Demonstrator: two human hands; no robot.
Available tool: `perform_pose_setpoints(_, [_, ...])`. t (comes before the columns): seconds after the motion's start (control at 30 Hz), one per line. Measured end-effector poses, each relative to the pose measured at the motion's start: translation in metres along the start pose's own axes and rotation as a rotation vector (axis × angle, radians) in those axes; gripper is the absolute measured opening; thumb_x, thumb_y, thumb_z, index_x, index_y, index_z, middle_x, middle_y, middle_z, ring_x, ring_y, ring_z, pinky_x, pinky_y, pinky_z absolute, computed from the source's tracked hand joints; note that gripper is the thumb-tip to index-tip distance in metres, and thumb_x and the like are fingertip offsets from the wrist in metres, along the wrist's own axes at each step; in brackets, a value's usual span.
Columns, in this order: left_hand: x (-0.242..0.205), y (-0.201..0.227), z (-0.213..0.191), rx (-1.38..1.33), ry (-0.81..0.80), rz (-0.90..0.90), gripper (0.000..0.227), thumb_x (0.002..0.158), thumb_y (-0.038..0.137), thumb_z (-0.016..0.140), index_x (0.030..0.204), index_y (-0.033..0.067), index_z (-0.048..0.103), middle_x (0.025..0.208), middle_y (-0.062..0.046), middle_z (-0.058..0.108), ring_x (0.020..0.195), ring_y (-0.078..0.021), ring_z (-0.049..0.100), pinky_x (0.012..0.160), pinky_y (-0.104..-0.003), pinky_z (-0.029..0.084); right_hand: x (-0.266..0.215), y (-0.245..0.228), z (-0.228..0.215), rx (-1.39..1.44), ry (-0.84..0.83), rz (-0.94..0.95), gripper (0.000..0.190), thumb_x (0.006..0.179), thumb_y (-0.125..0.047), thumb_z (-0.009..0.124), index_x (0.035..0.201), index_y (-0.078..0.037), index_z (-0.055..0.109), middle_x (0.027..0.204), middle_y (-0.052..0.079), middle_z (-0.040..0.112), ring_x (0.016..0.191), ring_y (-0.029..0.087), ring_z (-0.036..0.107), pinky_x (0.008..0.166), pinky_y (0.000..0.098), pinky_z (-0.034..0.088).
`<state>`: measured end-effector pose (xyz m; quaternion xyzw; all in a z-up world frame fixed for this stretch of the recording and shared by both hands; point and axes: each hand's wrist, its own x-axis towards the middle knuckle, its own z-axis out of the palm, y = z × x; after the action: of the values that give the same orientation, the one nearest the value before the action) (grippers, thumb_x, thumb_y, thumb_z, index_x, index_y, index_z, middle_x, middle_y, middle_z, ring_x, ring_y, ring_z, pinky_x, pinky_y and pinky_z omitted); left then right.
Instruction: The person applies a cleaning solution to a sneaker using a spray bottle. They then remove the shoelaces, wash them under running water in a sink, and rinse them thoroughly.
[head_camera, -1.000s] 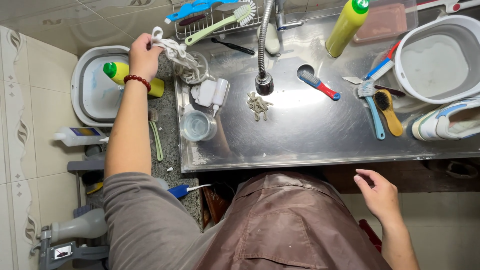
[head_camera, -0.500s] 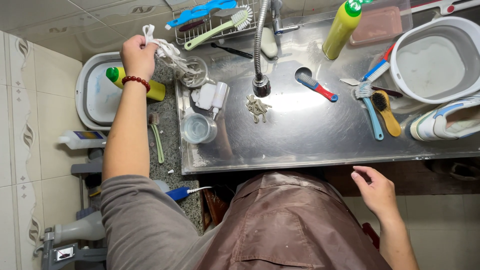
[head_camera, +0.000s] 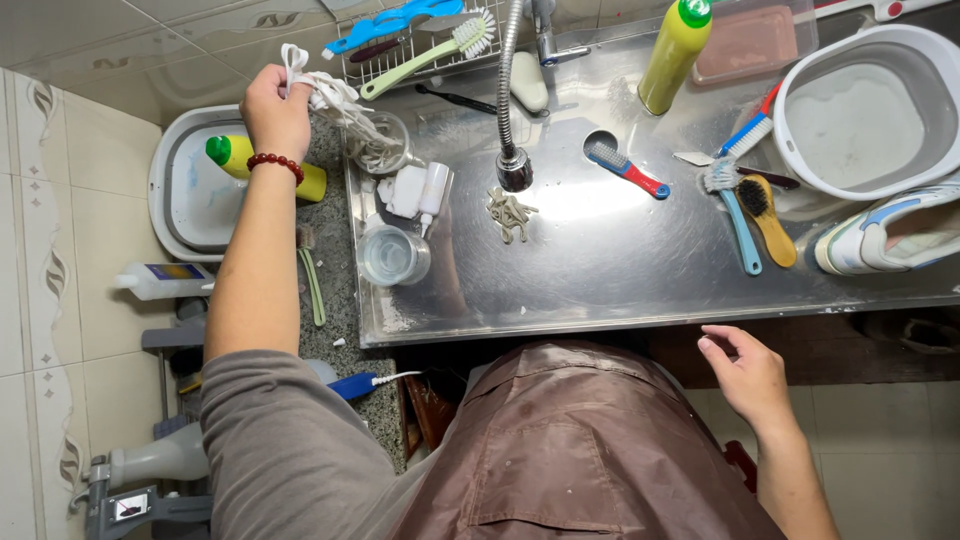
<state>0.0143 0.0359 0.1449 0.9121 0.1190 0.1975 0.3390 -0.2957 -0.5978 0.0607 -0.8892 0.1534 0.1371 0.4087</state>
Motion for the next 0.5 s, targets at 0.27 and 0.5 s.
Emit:
perform_pose_setpoints(0.27, [0.007, 0.002, -0.007, -0.038, 0.109, 0.116, 0.018, 0.093, 0.013, 0.079, 0.088, 0.001, 0.067, 0.074, -0.004, 0.067, 0.066, -0.0122, 0.059, 0.064, -0.031, 0.051, 0.004, 0.0, -0.002, 0.021, 0.042, -0.001, 0.034, 0.09, -0.027, 0.073, 0.12, -0.01, 0.075, 0.094, 0.011, 0.077, 0.069, 0.02, 0.066, 0.071, 0.0333, 0.055])
perform_pose_setpoints(0.5, [0.027, -0.064, 0.002, 0.116, 0.083, 0.244, 0.011, 0.083, 0.002, 0.065, 0.083, -0.0021, 0.055, 0.074, -0.008, 0.052, 0.073, -0.0202, 0.045, 0.069, -0.038, 0.041, 0.007, -0.003, 0.003, 0.112, 0.091, -0.101, 0.031, 0.087, -0.022, 0.074, 0.112, -0.006, 0.074, 0.099, 0.009, 0.077, 0.082, 0.017, 0.073, 0.074, 0.0315, 0.058])
